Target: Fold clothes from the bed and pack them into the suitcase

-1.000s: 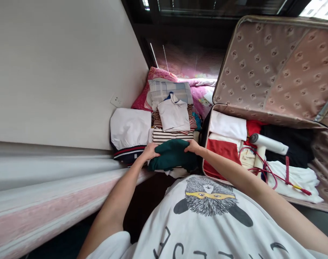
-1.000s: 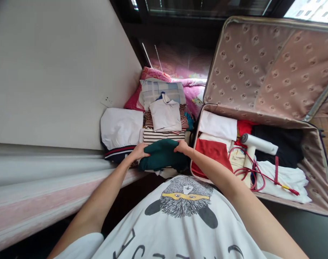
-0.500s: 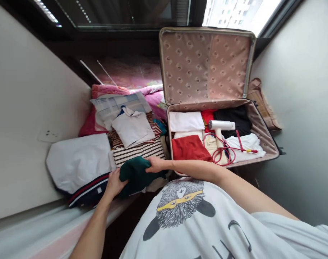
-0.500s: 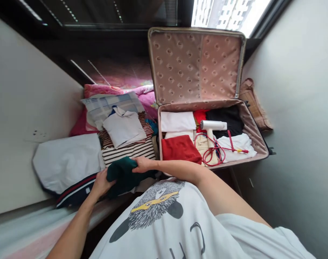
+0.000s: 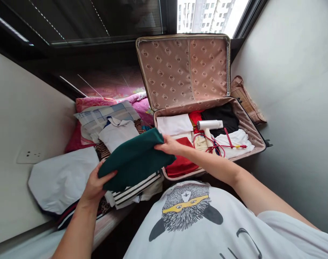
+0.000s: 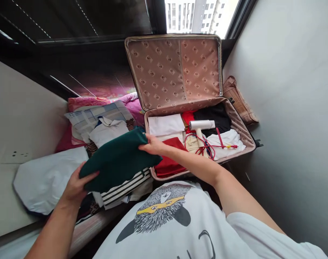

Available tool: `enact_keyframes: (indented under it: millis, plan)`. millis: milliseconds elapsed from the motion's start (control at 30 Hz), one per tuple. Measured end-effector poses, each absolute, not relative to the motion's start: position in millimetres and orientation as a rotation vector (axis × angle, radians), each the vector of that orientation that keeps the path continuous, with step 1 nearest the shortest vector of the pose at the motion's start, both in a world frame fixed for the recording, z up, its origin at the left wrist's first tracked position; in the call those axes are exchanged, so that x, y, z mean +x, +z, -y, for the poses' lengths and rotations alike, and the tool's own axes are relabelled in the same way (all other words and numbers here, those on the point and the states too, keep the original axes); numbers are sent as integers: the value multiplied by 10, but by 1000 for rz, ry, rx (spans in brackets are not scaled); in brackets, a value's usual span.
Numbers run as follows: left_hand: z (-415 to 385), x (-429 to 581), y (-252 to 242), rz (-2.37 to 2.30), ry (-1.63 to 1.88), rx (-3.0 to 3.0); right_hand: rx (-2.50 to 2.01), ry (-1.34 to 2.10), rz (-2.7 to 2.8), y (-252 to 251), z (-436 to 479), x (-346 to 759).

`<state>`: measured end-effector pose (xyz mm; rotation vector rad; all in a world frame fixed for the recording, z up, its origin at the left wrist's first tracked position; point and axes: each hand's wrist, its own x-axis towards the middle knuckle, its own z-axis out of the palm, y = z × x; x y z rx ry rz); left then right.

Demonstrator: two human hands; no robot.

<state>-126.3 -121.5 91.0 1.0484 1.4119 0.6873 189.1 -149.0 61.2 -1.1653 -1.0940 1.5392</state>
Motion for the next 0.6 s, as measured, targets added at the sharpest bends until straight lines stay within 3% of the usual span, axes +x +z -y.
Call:
enact_keyframes:
  millis: [133,267,433,600]
  plan:
    - [864,-160,1144,-1211,759,1077,-1260,1337,927,791,1410,2903]
    - [460,1131,1066,-982,775,1165,-1356,1136,826,849,1267,4104]
    - [-76,2517,548,-870,693,1231,-1455,975,695,514,1088,5367]
    - [-375,3357,-185,-1014,455,1253,-1621,1028,664,-222,1040,6022]
